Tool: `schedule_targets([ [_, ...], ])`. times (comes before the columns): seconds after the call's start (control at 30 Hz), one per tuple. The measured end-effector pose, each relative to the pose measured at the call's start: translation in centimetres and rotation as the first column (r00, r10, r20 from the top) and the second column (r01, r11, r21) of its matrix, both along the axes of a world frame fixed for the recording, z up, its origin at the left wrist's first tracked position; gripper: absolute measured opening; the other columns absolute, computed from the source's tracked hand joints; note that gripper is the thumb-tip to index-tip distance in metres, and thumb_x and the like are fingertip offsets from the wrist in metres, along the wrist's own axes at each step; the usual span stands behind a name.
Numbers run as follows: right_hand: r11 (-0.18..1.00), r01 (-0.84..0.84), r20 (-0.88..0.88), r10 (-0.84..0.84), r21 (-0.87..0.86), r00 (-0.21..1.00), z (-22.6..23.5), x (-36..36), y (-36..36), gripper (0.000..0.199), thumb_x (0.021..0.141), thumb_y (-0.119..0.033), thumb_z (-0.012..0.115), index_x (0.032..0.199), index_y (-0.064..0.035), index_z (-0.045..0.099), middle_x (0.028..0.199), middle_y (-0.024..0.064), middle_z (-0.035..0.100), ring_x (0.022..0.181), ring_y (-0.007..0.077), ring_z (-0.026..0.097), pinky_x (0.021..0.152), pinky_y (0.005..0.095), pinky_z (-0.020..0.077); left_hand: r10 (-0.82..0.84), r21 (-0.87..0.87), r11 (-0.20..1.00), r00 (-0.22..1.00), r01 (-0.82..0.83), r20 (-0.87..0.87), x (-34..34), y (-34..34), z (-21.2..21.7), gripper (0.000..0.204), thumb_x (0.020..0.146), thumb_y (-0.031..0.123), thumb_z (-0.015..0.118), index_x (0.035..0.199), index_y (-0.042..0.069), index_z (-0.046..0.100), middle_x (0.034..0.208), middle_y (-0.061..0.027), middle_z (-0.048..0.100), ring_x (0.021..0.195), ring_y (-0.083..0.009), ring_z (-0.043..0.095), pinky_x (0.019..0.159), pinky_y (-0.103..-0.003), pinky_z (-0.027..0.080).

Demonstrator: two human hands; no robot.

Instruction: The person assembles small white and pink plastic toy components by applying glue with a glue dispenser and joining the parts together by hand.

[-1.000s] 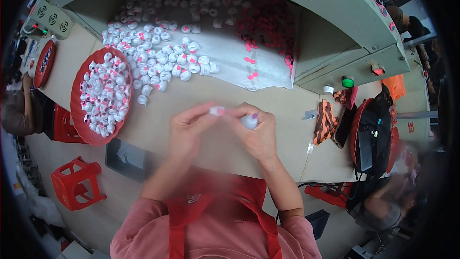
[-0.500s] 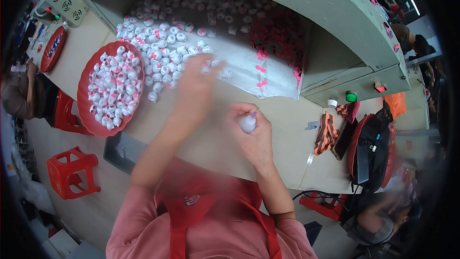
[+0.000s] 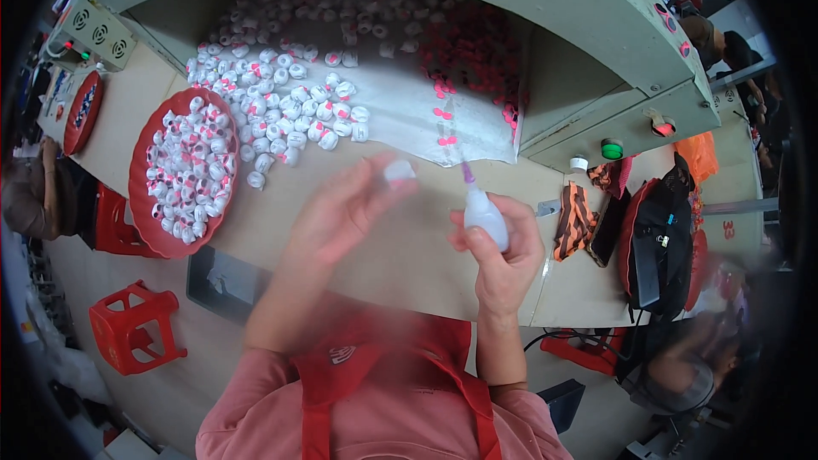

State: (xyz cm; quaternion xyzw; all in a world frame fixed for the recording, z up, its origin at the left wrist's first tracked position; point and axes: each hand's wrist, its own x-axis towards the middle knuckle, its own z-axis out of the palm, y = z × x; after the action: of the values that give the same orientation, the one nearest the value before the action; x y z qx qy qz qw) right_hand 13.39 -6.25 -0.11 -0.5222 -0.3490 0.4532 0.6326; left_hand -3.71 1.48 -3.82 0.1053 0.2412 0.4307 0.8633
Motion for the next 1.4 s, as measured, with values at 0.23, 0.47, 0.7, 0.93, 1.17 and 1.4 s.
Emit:
schedule_targets([
  [0.23,0.955,0.122,0.084,-0.149,0.271,0.985,0.6,-1.6,-1.3,0.029,0.069,0.002,0.061,0.096,0.0035,0.051,0.086,0.0092,0.059,0.073,0.0120,0.058,0.064,0.0236,0.0468,-0.083,-0.002,0.996,0.954,0.087,0.288,-0.3,-2.0,-0.3,0.035,0.084,-0.003,0.049,0.118,-0.003,0.047,0.112,-0.0193,0.049,0.102,-0.0309,0.055,0.087,-0.032,0.050],
  [0.47,0.933,-0.065,0.600,-0.173,0.353,0.781,1.2,-1.7,-1.6,0.024,0.069,-0.002,0.064,0.090,0.0018,0.054,0.071,0.0106,0.061,0.058,0.0152,0.059,0.052,0.0236,0.0455,0.378,0.616,0.787,0.824,-0.044,-0.423,0.9,-3.6,0.7,0.030,0.076,-0.010,0.057,0.105,-0.003,0.052,0.103,-0.0100,0.056,0.097,-0.0219,0.057,0.082,-0.029,0.047],
  [0.7,0.931,-0.089,0.626,-0.165,0.354,0.762,0.6,-0.8,-1.5,0.022,0.070,-0.002,0.064,0.089,0.0024,0.055,0.069,0.0113,0.060,0.054,0.0179,0.058,0.048,0.0243,0.0444,0.419,0.628,0.773,0.815,-0.089,-0.401,2.0,-3.7,0.6,0.031,0.071,-0.018,0.058,0.100,-0.007,0.052,0.103,-0.0126,0.050,0.098,-0.0246,0.057,0.081,-0.030,0.051],
  [0.93,0.943,-0.071,0.613,-0.153,0.326,0.775,0.2,-0.4,-1.6,0.022,0.070,-0.002,0.064,0.089,0.0026,0.055,0.070,0.0114,0.061,0.055,0.0187,0.059,0.049,0.0245,0.0451,0.397,0.614,0.786,0.825,-0.079,-0.403,2.4,-3.7,0.4,0.031,0.071,-0.019,0.057,0.099,-0.008,0.052,0.104,-0.0137,0.050,0.099,-0.0251,0.057,0.082,-0.030,0.051],
  [1.17,0.931,-0.148,0.619,-0.098,0.334,0.779,0.5,-0.8,-0.9,0.020,0.069,-0.001,0.064,0.086,0.0016,0.056,0.071,0.0119,0.062,0.056,0.0206,0.060,0.050,0.0259,0.0466,0.385,0.618,0.782,0.839,-0.075,-0.385,1.8,-3.4,0.4,0.032,0.071,-0.020,0.055,0.100,-0.008,0.052,0.104,-0.0135,0.050,0.099,-0.0249,0.057,0.080,-0.029,0.051],
  [1.4,0.937,-0.133,0.601,-0.094,0.322,0.794,0.5,-1.1,-0.9,0.020,0.067,0.000,0.064,0.085,0.0013,0.056,0.071,0.0122,0.062,0.056,0.0209,0.060,0.050,0.0264,0.0468,0.336,0.546,0.834,0.859,-0.081,-0.387,1.5,-3.2,1.3,0.027,0.074,-0.016,0.054,0.100,-0.009,0.054,0.105,-0.0127,0.051,0.095,-0.0216,0.057,0.079,-0.032,0.051],
])
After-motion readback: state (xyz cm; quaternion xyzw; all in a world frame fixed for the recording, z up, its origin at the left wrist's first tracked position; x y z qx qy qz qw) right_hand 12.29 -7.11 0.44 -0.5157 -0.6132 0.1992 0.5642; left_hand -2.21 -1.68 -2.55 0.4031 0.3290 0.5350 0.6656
